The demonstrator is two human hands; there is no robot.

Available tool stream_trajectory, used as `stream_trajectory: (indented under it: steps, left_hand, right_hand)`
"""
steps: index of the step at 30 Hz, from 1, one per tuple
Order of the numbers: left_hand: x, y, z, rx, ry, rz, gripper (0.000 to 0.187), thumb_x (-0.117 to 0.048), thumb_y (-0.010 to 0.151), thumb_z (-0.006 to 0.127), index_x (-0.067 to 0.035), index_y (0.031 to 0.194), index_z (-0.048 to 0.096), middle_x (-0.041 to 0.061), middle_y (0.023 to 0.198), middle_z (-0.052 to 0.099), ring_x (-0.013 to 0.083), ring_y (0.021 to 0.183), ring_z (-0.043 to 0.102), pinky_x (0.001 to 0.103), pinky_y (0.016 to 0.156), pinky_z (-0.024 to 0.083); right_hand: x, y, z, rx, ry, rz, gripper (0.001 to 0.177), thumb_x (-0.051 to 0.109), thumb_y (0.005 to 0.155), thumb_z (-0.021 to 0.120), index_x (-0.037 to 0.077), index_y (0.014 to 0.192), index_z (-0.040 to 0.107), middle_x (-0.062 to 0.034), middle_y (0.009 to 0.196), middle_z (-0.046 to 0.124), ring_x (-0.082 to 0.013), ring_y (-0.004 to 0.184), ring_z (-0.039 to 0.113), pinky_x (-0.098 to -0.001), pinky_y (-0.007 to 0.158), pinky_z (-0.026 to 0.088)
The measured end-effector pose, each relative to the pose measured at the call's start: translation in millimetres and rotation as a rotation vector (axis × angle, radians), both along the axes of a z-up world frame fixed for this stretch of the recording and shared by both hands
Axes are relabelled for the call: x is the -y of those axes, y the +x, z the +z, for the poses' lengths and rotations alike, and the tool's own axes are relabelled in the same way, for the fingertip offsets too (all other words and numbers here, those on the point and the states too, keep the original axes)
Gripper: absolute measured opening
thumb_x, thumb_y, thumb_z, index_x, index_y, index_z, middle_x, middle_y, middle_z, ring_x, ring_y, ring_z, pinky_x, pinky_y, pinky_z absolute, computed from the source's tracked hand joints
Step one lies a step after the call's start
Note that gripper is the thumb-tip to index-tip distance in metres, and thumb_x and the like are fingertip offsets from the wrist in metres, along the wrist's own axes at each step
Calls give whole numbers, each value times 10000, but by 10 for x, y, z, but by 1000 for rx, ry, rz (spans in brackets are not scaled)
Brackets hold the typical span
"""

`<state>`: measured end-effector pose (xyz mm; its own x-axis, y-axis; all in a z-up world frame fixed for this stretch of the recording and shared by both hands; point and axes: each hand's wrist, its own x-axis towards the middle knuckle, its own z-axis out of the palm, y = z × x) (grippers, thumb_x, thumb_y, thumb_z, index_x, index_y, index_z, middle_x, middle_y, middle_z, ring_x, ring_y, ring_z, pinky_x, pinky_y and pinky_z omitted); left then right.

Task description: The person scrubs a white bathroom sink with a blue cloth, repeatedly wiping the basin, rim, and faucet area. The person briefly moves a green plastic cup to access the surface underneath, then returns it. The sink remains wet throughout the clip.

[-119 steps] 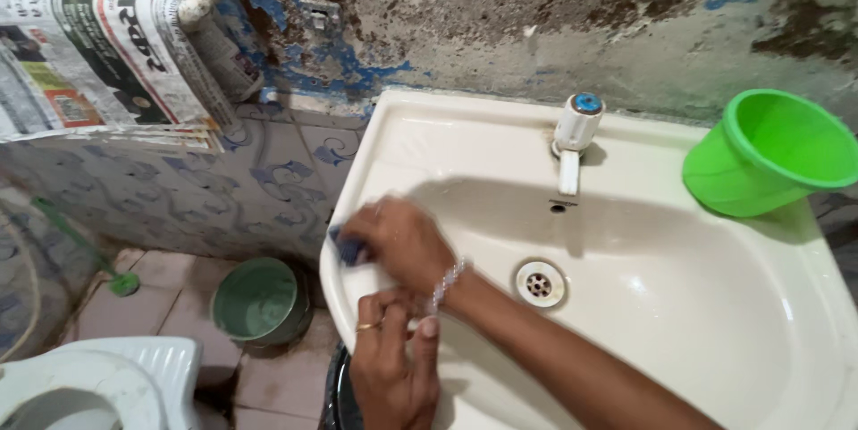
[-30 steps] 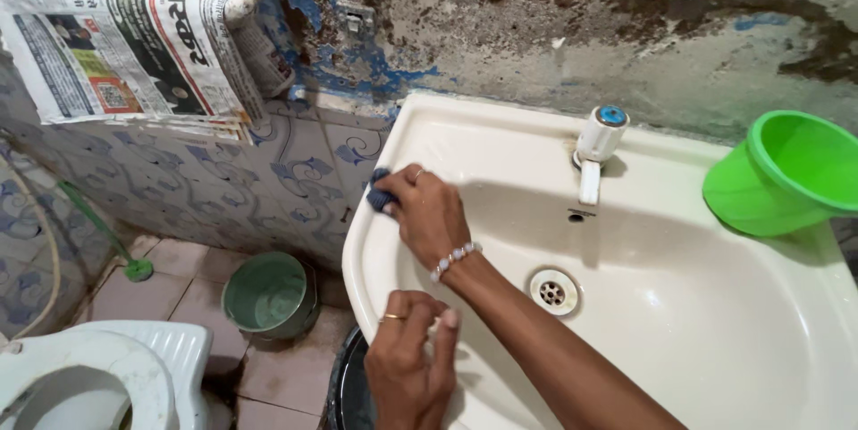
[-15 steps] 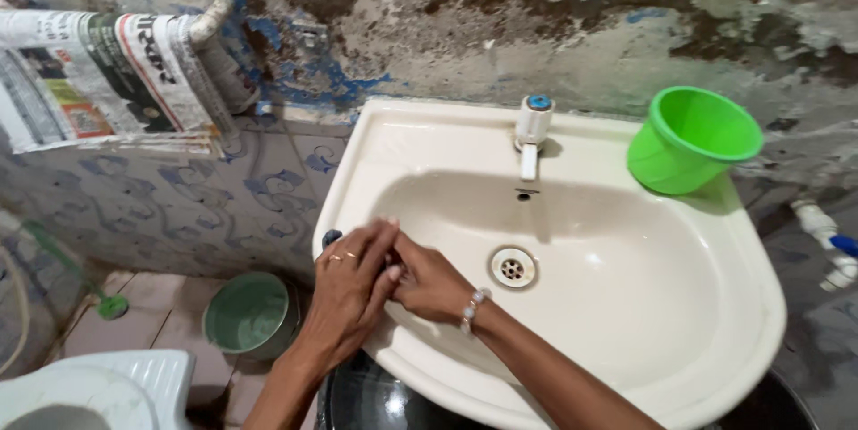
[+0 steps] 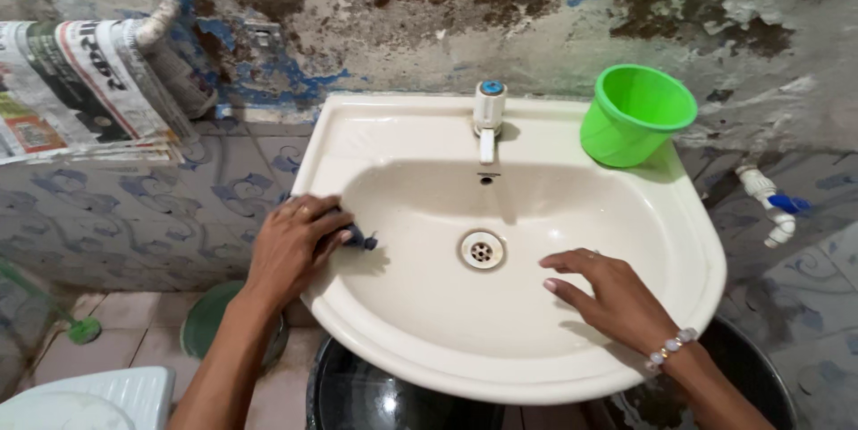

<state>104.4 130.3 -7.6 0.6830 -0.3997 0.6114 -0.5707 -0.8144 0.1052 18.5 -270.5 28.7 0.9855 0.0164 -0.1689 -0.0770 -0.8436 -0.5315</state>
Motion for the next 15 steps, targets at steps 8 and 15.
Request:
stream_trajectory:
  steps: [8,15]
  left_hand:
    - [525,-1074,146,-444,-29,4,292,-377,819,715,-281,1062,847,-11,1146,775,247,848,760,402,714,598]
    - [1187,-1282,198,-609,-20,-452,245,-290,879,739,-160,1072,816,60,1061,795,273,953,753,422,831,556]
  right_hand:
    - [205,-204,-309,146,135,18,417,411,885,686,118,1177,736,-108,1122,774,-247,1083,748,-388,925,584]
    - [125,-251,-225,71,50,-20,461,471,871,668,151,1198,729,-82,1124,770,-240,1093,737,-402,938,571]
